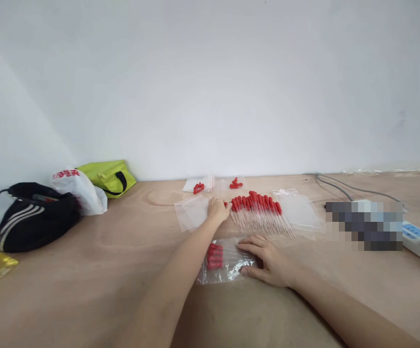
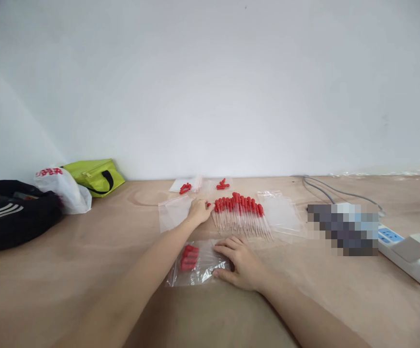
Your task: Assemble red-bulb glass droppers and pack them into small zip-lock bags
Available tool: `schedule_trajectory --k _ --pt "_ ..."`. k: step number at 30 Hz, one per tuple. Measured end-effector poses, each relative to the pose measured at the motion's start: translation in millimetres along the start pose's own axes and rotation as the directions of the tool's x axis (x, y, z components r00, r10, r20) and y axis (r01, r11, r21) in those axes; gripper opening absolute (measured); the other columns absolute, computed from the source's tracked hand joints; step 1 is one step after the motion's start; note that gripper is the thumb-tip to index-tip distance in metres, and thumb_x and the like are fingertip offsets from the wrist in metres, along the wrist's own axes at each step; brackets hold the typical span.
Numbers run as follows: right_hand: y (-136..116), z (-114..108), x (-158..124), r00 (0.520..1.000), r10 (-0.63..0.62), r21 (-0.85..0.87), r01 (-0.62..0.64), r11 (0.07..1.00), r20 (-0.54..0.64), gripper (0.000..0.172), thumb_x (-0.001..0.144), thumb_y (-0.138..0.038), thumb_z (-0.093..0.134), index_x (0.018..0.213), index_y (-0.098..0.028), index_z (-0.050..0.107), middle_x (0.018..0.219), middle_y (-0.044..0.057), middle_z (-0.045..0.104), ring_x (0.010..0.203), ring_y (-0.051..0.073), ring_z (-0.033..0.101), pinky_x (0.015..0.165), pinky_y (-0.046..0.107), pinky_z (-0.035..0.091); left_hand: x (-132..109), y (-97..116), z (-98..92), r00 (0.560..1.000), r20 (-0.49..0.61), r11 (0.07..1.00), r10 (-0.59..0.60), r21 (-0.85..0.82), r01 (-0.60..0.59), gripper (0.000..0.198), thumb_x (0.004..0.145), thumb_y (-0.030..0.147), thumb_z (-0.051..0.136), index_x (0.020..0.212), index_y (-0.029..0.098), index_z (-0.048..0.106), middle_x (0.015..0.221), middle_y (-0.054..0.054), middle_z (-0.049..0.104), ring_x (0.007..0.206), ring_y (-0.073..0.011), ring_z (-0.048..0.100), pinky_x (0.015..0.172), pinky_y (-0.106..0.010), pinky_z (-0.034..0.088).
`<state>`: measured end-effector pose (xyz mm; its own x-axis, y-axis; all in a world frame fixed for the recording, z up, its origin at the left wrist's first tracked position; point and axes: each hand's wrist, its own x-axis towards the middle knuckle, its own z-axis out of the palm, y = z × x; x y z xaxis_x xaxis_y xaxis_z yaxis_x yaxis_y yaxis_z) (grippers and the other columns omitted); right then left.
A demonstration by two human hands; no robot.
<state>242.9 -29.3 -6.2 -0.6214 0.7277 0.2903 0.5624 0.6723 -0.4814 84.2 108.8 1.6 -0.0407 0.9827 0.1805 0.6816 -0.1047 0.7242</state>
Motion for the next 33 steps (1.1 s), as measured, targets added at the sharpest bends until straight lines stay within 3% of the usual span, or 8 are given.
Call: schedule_trajectory --k 4,7,9,12,15,18,23,33 --pt "1.2 1.0 0.2 1.000 -0.007 0.007 0.007 1.000 0.001 0.049 0.076 -0.045 0.056 0.117 -0.018 0.051 0.110 0.011 0.056 0.099 0.023 0.050 0.086 0.040 0.039 8.2 1.4 5.8 0.997 -0.044 0.992 -0.057 -0.116 0.051 0.016 0.060 0.012 0.068 0.056 0.015 0.053 0.078 -0.008 0.062 0.094 -0.0254 0.055 0.085 -0.036 0.039" --pt "1.3 1.0 0.4 1.000 -0.010 0.004 0.010 1.000 0.004 0.049 0.076 -0.046 0.055 0.116 -0.018 0.052 0.110 0.011 0.057 0.099 0.023 0.050 0.086 0.040 0.039 3.0 -2.9 -7.9 0.996 -0.050 0.962 -0.077 -0.265 0.061 0.013 0.064 0.015 0.065 0.062 0.015 0.052 0.064 -0.002 0.059 0.071 -0.0189 0.060 0.070 -0.032 0.046" --pt "1.1 0.8 0.6 1.000 -0.015 0.002 0.015 1.000 0.000 0.048 0.076 -0.046 0.055 0.115 -0.018 0.052 0.110 0.011 0.056 0.098 0.023 0.050 0.086 0.040 0.039 -8.8 -9.8 -27.4 0.994 -0.079 0.924 -0.079 -0.380 0.043 0.012 0.069 0.022 0.062 0.071 0.015 0.052 0.065 0.000 0.059 0.062 -0.0144 0.060 0.061 -0.028 0.048" --pt "1.0 0.9 0.6 1.000 -0.017 0.007 0.017 1.000 -0.009 0.048 0.076 -0.046 0.055 0.115 -0.018 0.053 0.110 0.011 0.057 0.098 0.023 0.050 0.085 0.039 0.040 -39.6 -28.0 -67.8 0.977 -0.185 0.852 -0.110 -0.523 -0.003 0.029 0.069 0.039 0.061 0.082 0.017 0.049 0.070 0.001 0.058 0.063 -0.0114 0.060 0.060 -0.024 0.049" --pt "1.6 1.3 0.4 1.000 -0.006 0.011 0.006 1.000 -0.011 0.048 0.076 -0.045 0.056 0.115 -0.018 0.053 0.110 0.011 0.057 0.099 0.023 0.050 0.086 0.040 0.040 -78.6 -52.0 -106.2 0.948 -0.265 0.800 -0.176 -0.599 -0.019 0.044 0.060 0.052 0.064 0.079 0.016 0.047 0.066 0.004 0.056 0.058 -0.0095 0.057 0.059 -0.024 0.050" --pt "2.2 1.8 0.1 1.000 -0.008 0.017 0.008 1.000 -0.005 0.047 0.077 -0.045 0.055 0.115 -0.017 0.053 0.111 0.012 0.056 0.100 0.023 0.049 0.086 0.040 0.039 -112.0 -71.1 -127.6 0.927 -0.219 0.696 -0.303 -0.715 0.059 0.050 0.046 0.048 0.075 0.074 0.015 0.049 0.059 0.005 0.056 0.053 -0.0088 0.055 0.053 -0.021 0.049" --pt "1.9 1.9 -0.6 1.000 0.003 0.027 -0.002 1.000 -0.007 0.048 0.077 -0.047 0.054 0.115 -0.018 0.053 0.111 0.012 0.056 0.100 0.024 0.050 0.086 0.041 0.039 -133.0 -77.9 -128.0 0.921 -0.155 0.628 -0.357 -0.770 0.114 0.049 0.042 0.043 0.079 0.073 0.016 0.052 0.059 0.004 0.060 0.056 -0.0098 0.056 0.056 -0.022 0.050" --pt "2.7 1.5 -0.6 1.000 0.003 0.020 -0.003 1.000 0.004 0.048 0.077 -0.047 0.054 0.115 -0.017 0.053 0.111 0.011 0.056 0.101 0.023 0.049 0.087 0.040 0.039 -141.9 -71.0 -125.0 0.967 -0.086 0.731 -0.241 -0.671 0.122 0.039 0.053 0.043 0.074 0.074 0.017 0.053 0.067 0.002 0.062 0.061 -0.0131 0.060 0.061 -0.025 0.050"
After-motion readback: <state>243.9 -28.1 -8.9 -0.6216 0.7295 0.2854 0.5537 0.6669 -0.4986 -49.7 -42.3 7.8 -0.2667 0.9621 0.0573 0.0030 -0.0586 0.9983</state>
